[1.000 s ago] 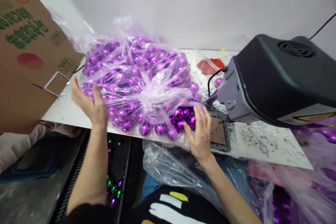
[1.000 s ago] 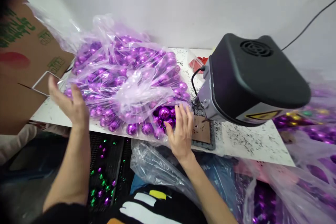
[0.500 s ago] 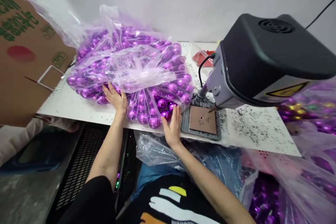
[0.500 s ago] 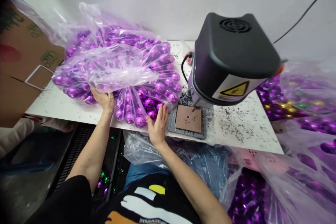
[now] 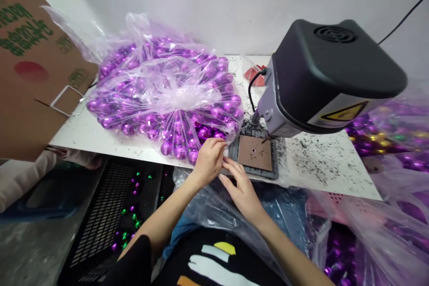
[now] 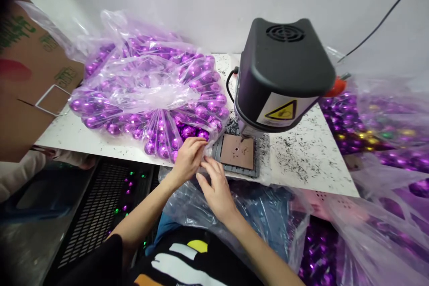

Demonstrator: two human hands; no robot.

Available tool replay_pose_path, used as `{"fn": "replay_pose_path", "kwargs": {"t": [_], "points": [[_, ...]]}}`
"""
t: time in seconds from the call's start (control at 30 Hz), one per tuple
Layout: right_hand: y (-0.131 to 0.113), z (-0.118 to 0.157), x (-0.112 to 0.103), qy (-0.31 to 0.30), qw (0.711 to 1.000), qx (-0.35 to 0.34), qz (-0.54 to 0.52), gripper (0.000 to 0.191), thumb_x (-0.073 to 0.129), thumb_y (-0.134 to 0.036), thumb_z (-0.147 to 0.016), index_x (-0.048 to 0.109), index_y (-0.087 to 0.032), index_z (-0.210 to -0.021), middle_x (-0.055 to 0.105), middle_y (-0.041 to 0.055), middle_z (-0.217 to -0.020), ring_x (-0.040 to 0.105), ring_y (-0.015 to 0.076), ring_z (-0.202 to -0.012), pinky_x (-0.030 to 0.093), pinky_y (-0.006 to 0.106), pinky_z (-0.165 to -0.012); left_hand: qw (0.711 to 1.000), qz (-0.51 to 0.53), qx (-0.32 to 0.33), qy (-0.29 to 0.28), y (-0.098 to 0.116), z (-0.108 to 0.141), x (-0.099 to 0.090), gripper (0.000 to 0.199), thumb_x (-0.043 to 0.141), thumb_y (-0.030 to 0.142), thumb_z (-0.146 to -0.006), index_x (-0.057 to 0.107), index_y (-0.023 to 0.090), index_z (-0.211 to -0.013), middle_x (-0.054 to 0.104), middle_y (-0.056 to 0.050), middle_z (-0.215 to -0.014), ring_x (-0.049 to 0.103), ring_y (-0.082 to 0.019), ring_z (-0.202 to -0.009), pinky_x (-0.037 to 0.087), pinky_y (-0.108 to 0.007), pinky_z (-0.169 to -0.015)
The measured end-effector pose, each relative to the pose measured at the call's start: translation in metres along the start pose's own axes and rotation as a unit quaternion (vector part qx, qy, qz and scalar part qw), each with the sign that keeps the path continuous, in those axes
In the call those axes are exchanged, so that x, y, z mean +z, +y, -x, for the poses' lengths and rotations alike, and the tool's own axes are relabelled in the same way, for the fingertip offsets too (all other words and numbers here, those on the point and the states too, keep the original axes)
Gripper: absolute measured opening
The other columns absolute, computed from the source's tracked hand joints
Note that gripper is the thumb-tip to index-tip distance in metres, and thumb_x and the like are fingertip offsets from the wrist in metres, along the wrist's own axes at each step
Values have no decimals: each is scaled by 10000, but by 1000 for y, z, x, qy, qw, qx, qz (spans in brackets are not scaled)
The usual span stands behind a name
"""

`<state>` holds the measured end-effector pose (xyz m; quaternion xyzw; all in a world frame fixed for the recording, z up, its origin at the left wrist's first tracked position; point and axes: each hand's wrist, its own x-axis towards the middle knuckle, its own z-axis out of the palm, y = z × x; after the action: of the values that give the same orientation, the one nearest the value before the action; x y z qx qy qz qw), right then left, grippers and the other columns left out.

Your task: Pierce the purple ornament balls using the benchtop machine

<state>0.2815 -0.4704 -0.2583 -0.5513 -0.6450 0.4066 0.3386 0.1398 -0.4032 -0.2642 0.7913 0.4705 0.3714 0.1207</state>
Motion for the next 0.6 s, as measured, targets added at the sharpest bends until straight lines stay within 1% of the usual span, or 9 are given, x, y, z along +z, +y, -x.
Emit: {"fn": "replay_pose_path", "kwargs": {"t": [0.07, 0.13, 0.2, 0.27, 0.3, 0.37, 0.43, 0.53, 0.6], "points": [[-11, 8, -20, -31, 1000, 1, 1, 367, 492, -450, -936, 637, -270, -1222, 600, 46, -1312, 572, 161, -1246, 489, 383, -1124, 998, -54, -22, -21, -8, -22, 18, 349, 421, 90, -934, 621, 193, -1200, 667, -127, -1200, 618, -244, -1131, 521, -423, -987], [-21, 18, -43, -69, 998, -1, 9, 352, 500, -481, -933, 649, -313, -1206, 636, 19, -1254, 611, 151, -1183, 519, 360, -1082, 993, -104, -32, -39, -18, -42, 28, 426, 426, 72, -911, 566, 158, -1305, 608, -156, -1334, 590, -270, -1187, 491, -446, -1015], [-30, 29, -65, -118, 993, 3, 27, 370, 510, -514, -926, 636, -353, -1234, 632, 6, -1271, 613, 158, -1195, 525, 362, -1079, 987, -143, -16, -72, -26, -57, 33, 474, 483, 133, -915, 500, 159, -1387, 531, -156, -1445, 568, -300, -1209, 471, -469, -1018], [-35, 38, -87, -157, 987, 12, 45, 412, 507, -534, -923, 600, -371, -1290, 616, 11, -1304, 615, 167, -1204, 536, 364, -1067, 977, -180, 10, -115, -31, -68, 34, 511, 561, 231, -908, 480, 183, -1410, 516, -142, -1465, 553, -337, -1200, 463, -499, -994], [-37, 40, -97, -164, 985, 13, 52, 429, 504, -542, -922, 588, -373, -1308, 611, 16, -1312, 620, 173, -1200, 545, 367, -1056, 971, -198, 18, -133, -33, -71, 33, 520, 594, 261, -894, 490, 192, -1399, 532, -139, -1445, 548, -351, -1191, 460, -511, -981], [-37, 44, -117, -153, 986, 10, 63, 440, 505, -557, -916, 592, -372, -1305, 616, 27, -1303, 635, 185, -1176, 564, 370, -1027, 964, -217, 23, -153, -37, -76, 31, 514, 638, 259, -865, 515, 191, -1359, 569, -146, -1378, 546, -359, -1173, 457, -511, -966], [-36, 45, -135, -120, 990, 8, 75, 440, 513, -568, -905, 611, -365, -1283, 629, 42, -1281, 650, 191, -1147, 576, 364, -1005, 968, -202, 13, -149, -41, -77, 23, 511, 659, 232, -848, 516, 167, -1334, 584, -165, -1323, 552, -346, -1164, 459, -486, -967], [-31, 47, -160, -35, 996, 16, 84, 460, 539, -591, -880, 640, -331, -1246, 662, 69, -1211, 672, 192, -1092, 589, 342, -969, 987, -116, -21, -113, -41, -69, 0, 491, 690, 264, -841, 524, 162, -1293, 606, -158, -1245, 563, -325, -1151, 456, -460, -989], [-27, 49, -172, 13, 996, 41, 82, 484, 535, -614, -871, 650, -303, -1224, 678, 77, -1170, 677, 194, -1076, 590, 340, -957, 994, -9, -81, -68, -31, -57, -21, 487, 726, 331, -824, 543, 192, -1253, 619, -118, -1190, 582, -298, -1107, 466, -444, -975]]}}
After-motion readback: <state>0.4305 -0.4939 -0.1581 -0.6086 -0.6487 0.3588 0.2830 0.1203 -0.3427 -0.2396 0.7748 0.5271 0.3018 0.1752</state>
